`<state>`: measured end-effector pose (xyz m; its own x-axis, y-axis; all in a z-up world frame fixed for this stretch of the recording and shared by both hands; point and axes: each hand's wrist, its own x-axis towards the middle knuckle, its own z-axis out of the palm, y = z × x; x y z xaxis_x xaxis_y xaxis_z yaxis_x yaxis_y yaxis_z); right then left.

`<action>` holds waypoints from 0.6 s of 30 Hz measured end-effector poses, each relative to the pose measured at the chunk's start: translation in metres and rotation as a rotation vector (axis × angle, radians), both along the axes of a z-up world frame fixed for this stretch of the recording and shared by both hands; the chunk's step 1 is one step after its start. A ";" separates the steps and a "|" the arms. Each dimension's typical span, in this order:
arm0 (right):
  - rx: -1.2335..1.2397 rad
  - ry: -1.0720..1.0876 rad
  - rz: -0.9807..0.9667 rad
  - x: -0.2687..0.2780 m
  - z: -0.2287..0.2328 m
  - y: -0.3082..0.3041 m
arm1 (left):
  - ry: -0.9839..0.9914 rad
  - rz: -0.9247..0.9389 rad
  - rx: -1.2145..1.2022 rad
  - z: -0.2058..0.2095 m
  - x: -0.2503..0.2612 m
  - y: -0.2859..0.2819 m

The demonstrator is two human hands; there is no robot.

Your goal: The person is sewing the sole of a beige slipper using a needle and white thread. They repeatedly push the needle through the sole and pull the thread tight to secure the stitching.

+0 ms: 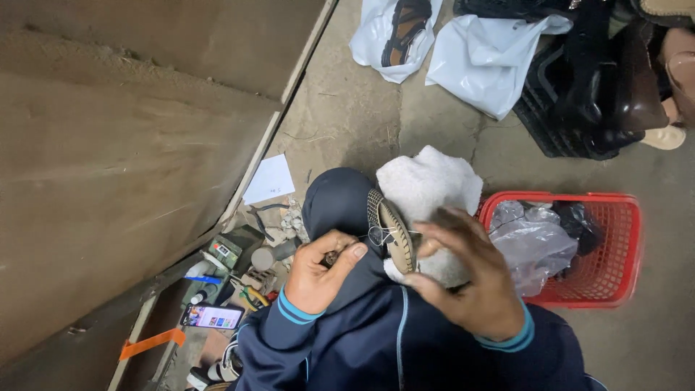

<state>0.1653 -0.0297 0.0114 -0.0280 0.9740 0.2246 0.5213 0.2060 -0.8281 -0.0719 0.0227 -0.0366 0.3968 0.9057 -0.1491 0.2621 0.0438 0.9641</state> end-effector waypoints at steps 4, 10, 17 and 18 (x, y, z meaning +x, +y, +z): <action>0.035 -0.294 -0.070 -0.004 -0.017 -0.004 | 0.100 -0.015 0.099 0.012 0.015 0.000; -0.059 -0.326 0.060 0.011 -0.023 -0.002 | 0.162 -0.064 0.341 0.017 0.036 -0.006; -0.028 -0.195 0.044 0.023 -0.030 -0.005 | 0.225 -0.262 0.352 0.031 0.033 0.002; -0.006 -0.203 0.027 0.022 -0.032 -0.006 | 0.366 -0.182 0.489 0.033 0.035 0.004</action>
<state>0.1876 -0.0353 -0.0211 -0.0981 0.9736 0.2061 0.6718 0.2176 -0.7080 -0.0370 0.0264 -0.0034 0.5523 0.8264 0.1101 0.5399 -0.4552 0.7081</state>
